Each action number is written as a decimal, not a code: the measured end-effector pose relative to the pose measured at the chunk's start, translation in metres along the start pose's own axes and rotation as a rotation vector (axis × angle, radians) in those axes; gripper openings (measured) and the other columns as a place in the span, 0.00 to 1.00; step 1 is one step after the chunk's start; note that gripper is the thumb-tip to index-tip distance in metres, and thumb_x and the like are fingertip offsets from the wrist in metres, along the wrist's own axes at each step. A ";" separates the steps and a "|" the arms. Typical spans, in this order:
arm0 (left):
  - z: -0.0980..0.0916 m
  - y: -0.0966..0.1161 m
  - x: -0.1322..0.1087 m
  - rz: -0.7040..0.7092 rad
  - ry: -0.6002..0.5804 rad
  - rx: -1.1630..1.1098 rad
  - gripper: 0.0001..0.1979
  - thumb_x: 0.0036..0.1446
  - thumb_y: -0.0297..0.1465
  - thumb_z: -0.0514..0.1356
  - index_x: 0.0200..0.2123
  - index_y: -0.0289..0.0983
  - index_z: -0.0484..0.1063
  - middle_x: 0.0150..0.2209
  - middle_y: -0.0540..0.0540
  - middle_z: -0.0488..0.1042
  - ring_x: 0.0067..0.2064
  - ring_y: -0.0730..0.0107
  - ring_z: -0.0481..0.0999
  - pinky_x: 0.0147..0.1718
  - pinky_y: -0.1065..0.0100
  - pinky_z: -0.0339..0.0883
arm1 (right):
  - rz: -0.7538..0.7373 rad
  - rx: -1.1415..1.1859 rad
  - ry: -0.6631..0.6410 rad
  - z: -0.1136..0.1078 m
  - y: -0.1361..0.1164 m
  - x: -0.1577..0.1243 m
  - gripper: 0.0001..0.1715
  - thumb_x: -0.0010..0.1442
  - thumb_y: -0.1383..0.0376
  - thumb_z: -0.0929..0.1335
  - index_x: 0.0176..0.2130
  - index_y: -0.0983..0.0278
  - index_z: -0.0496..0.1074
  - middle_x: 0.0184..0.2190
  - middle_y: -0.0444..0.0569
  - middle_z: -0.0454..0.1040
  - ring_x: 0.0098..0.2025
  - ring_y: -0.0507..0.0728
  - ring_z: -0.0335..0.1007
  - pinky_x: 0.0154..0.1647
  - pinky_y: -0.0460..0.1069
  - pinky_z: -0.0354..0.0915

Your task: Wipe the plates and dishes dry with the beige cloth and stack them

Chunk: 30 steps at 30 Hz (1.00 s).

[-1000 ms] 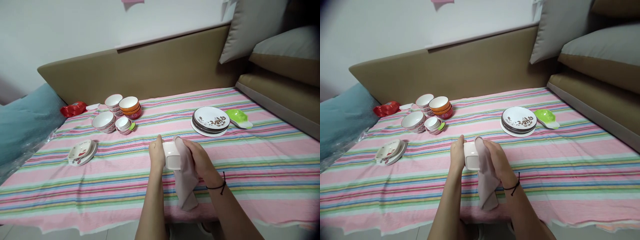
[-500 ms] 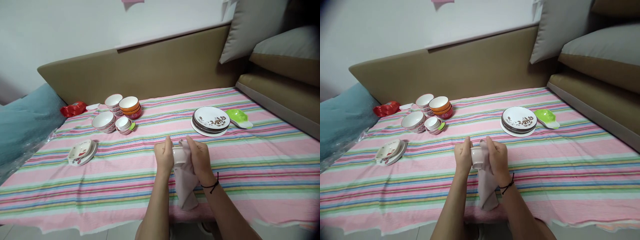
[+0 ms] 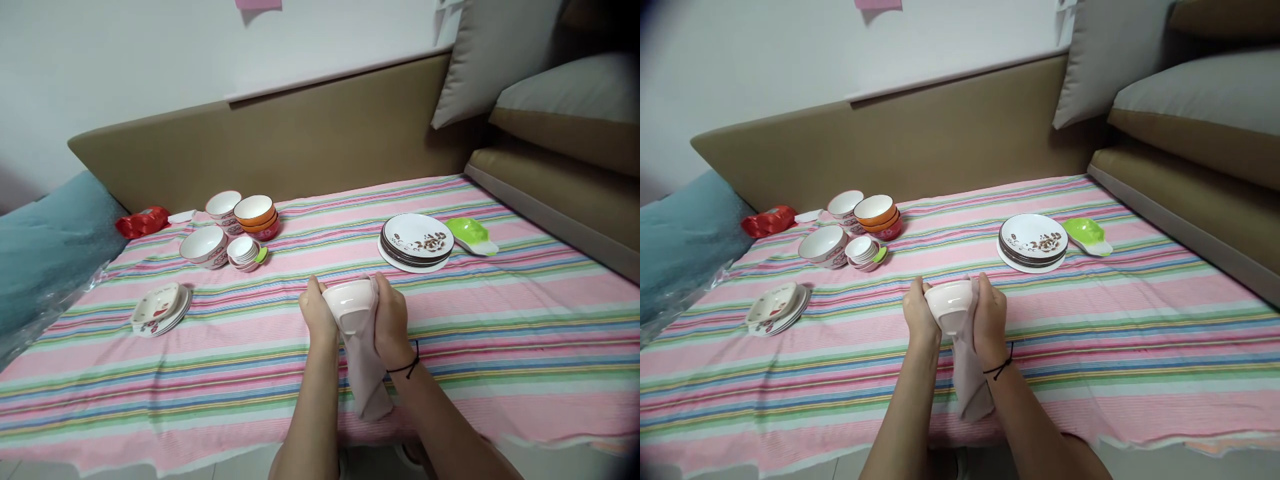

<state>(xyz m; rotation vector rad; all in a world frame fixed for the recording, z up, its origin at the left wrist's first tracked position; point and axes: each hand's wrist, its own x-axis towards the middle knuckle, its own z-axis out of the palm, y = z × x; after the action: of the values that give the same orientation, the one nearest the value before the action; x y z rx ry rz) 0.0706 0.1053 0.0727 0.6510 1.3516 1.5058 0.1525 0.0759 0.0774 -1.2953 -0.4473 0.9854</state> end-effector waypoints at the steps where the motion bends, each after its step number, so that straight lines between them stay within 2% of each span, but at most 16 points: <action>1: 0.001 0.000 0.000 -0.034 0.039 -0.031 0.23 0.58 0.33 0.51 0.12 0.40 0.47 0.14 0.56 0.44 0.17 0.77 0.45 0.18 0.70 0.43 | -0.003 -0.021 0.030 0.000 0.001 0.001 0.19 0.57 0.54 0.64 0.20 0.61 0.62 0.17 0.39 0.58 0.21 0.50 0.52 0.22 0.47 0.54; 3: 0.004 -0.001 0.000 -0.089 0.105 -0.075 0.22 0.57 0.32 0.52 0.13 0.40 0.47 0.14 0.56 0.45 0.17 0.78 0.46 0.18 0.71 0.43 | 0.015 -0.040 0.080 0.000 0.005 0.003 0.19 0.57 0.54 0.63 0.21 0.60 0.59 0.17 0.38 0.57 0.22 0.51 0.52 0.23 0.47 0.54; 6: 0.006 -0.003 0.000 -0.121 0.146 -0.101 0.21 0.56 0.32 0.52 0.14 0.39 0.48 0.15 0.57 0.47 0.17 0.78 0.48 0.18 0.72 0.44 | 0.083 -0.008 0.109 0.001 0.011 0.005 0.17 0.55 0.53 0.64 0.23 0.61 0.62 0.20 0.40 0.63 0.24 0.52 0.57 0.24 0.46 0.57; 8: 0.007 -0.006 0.001 -0.145 0.163 -0.111 0.20 0.56 0.33 0.52 0.15 0.39 0.49 0.15 0.57 0.48 0.17 0.78 0.49 0.19 0.72 0.46 | 0.190 0.076 0.128 0.003 0.015 0.005 0.16 0.54 0.52 0.65 0.26 0.61 0.66 0.22 0.42 0.67 0.26 0.53 0.61 0.24 0.46 0.60; 11: 0.007 -0.009 0.003 -0.196 0.171 -0.109 0.18 0.56 0.35 0.52 0.16 0.40 0.53 0.16 0.57 0.50 0.18 0.77 0.52 0.19 0.71 0.49 | 0.332 0.206 0.154 0.005 0.020 0.002 0.14 0.54 0.52 0.64 0.29 0.61 0.67 0.23 0.41 0.67 0.25 0.54 0.64 0.23 0.47 0.62; 14: 0.006 -0.005 0.006 -0.202 0.146 -0.058 0.17 0.55 0.36 0.54 0.17 0.39 0.56 0.15 0.56 0.53 0.18 0.75 0.54 0.20 0.70 0.48 | 0.240 0.137 0.106 0.001 0.019 0.004 0.15 0.55 0.52 0.61 0.27 0.61 0.64 0.21 0.40 0.65 0.23 0.53 0.61 0.23 0.47 0.60; 16: 0.004 0.000 0.006 -0.127 0.070 0.068 0.19 0.55 0.35 0.55 0.15 0.39 0.55 0.15 0.55 0.53 0.18 0.76 0.52 0.19 0.70 0.46 | 0.136 0.053 0.023 -0.003 0.016 0.008 0.18 0.56 0.52 0.61 0.23 0.60 0.61 0.19 0.40 0.61 0.22 0.51 0.56 0.22 0.47 0.57; 20: -0.001 0.006 0.003 0.030 -0.251 0.372 0.23 0.57 0.36 0.55 0.13 0.40 0.52 0.14 0.55 0.50 0.18 0.76 0.48 0.20 0.69 0.41 | -0.045 -0.157 -0.181 -0.013 0.010 0.020 0.22 0.56 0.53 0.63 0.18 0.60 0.56 0.16 0.38 0.56 0.21 0.50 0.48 0.22 0.47 0.50; 23: -0.002 0.005 0.001 0.029 -0.375 0.386 0.23 0.55 0.38 0.56 0.13 0.40 0.51 0.14 0.55 0.49 0.18 0.76 0.48 0.19 0.69 0.41 | -0.083 -0.267 -0.256 -0.017 0.008 0.025 0.25 0.57 0.50 0.64 0.17 0.60 0.55 0.15 0.39 0.54 0.21 0.50 0.48 0.22 0.47 0.48; 26: -0.001 0.003 0.003 -0.027 -0.328 0.265 0.22 0.53 0.41 0.57 0.14 0.40 0.52 0.15 0.56 0.49 0.17 0.77 0.48 0.19 0.70 0.42 | -0.029 -0.179 -0.274 -0.017 0.005 0.027 0.27 0.57 0.45 0.62 0.19 0.61 0.61 0.16 0.40 0.59 0.22 0.51 0.52 0.23 0.47 0.51; 30: 0.002 -0.002 0.012 -0.179 -0.119 0.030 0.16 0.50 0.38 0.57 0.17 0.39 0.56 0.15 0.56 0.54 0.17 0.77 0.53 0.18 0.71 0.48 | -0.105 -0.087 -0.254 -0.013 0.002 0.023 0.25 0.59 0.46 0.62 0.24 0.62 0.64 0.21 0.40 0.63 0.25 0.52 0.56 0.26 0.46 0.55</action>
<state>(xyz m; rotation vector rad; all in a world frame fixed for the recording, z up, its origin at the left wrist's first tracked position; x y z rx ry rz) 0.0684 0.1174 0.0688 0.6114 1.3075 1.2865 0.1736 0.0865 0.0666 -1.2149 -0.7537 1.0553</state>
